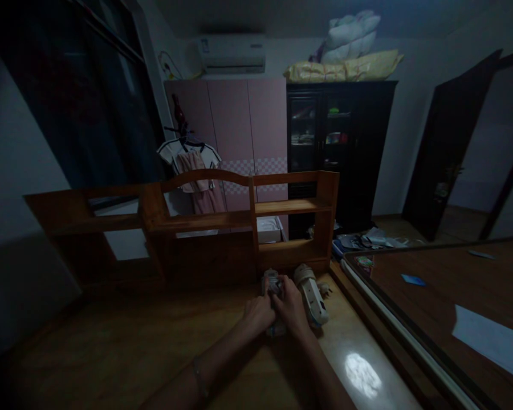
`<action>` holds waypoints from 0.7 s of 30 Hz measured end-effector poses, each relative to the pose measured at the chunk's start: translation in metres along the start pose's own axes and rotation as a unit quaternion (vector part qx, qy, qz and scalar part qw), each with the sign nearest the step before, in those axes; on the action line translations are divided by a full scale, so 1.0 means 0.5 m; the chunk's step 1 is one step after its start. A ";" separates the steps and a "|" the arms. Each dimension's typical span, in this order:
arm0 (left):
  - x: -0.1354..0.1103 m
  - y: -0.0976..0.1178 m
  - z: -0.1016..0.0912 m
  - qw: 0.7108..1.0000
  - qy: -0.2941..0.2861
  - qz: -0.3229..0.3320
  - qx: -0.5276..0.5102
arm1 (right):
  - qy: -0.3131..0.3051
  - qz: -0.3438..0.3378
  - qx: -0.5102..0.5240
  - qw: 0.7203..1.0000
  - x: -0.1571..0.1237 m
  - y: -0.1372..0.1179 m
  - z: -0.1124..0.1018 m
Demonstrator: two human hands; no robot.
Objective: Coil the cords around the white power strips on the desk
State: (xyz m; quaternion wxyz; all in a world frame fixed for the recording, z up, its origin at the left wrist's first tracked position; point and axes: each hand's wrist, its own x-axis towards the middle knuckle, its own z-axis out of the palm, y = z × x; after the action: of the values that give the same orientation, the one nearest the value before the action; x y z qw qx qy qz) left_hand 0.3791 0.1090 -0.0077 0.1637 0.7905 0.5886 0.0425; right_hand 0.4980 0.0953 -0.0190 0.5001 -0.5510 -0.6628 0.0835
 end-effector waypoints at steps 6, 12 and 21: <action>0.000 0.000 0.007 0.999 0.038 0.029 0.010 | 0.064 0.072 -0.002 0.995 -0.005 -0.014 -0.005; 0.000 0.010 0.012 0.997 0.067 0.025 0.012 | 0.069 0.124 -0.032 0.989 -0.007 -0.017 -0.030; 0.014 0.004 0.020 0.998 0.042 0.034 0.026 | 0.018 0.069 -0.144 0.987 -0.011 0.019 0.015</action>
State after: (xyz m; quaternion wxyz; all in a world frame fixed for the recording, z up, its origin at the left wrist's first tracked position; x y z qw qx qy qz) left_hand 0.3858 0.1132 -0.0176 0.1165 0.8115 0.5688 0.0660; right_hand 0.4979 0.0976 -0.0319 0.4208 -0.6632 -0.6188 0.0116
